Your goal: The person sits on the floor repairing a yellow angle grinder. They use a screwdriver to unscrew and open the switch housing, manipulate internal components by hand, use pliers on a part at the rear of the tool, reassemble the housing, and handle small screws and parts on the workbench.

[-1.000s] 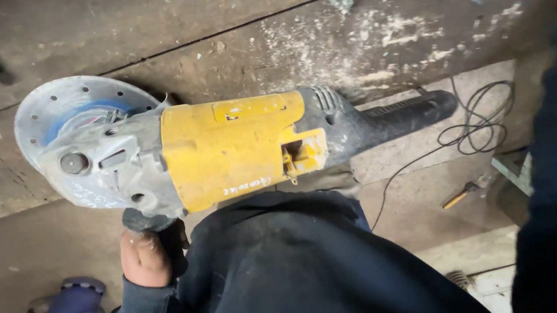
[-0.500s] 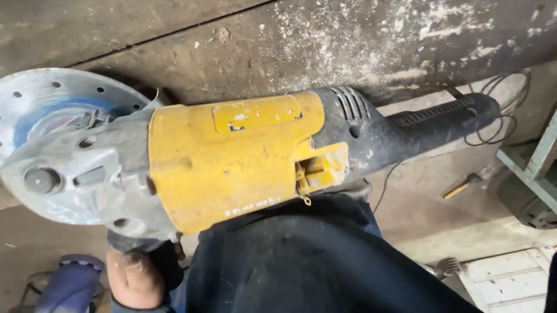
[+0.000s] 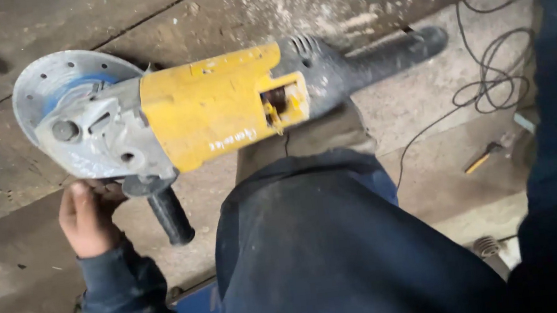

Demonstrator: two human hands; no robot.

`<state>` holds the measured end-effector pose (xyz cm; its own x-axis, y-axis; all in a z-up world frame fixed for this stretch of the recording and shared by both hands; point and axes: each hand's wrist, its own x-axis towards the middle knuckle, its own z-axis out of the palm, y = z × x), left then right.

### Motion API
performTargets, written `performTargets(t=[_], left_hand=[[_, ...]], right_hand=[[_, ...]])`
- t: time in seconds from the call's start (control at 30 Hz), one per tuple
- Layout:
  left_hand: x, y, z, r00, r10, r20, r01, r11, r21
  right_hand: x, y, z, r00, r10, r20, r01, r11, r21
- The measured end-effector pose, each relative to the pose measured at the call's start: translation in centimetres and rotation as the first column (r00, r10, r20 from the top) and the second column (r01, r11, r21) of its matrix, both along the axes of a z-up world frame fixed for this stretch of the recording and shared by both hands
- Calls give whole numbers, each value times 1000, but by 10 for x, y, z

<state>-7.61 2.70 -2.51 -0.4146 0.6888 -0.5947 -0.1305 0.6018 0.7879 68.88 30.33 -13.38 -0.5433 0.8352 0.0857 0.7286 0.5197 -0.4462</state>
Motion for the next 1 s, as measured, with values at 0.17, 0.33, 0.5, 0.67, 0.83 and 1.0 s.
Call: performTargets(t=[0.17,0.33,0.5,0.67,0.83,1.0], left_hand=[[-14,1,-29,959,110,-260,-113,994,7],[-5,35,-43,956,292,40,-292,956,15],[-7,19,-84,947,304,100,-318,930,186],[25,4,-50,944,330,10,-323,920,223],[66,-54,-13,912,409,-15,-405,907,112],[99,-85,-4,872,483,79,-487,873,29]], right_hand=[[-162,-9,90,992,98,-76,-97,995,22],[-268,-26,142,967,205,-151,-202,979,39],[-285,-34,118,973,232,11,-232,973,0],[-278,-12,111,939,340,-57,-340,940,15],[-275,-4,113,908,416,-48,-414,909,50],[-273,1,112,850,527,-20,-523,847,92]])
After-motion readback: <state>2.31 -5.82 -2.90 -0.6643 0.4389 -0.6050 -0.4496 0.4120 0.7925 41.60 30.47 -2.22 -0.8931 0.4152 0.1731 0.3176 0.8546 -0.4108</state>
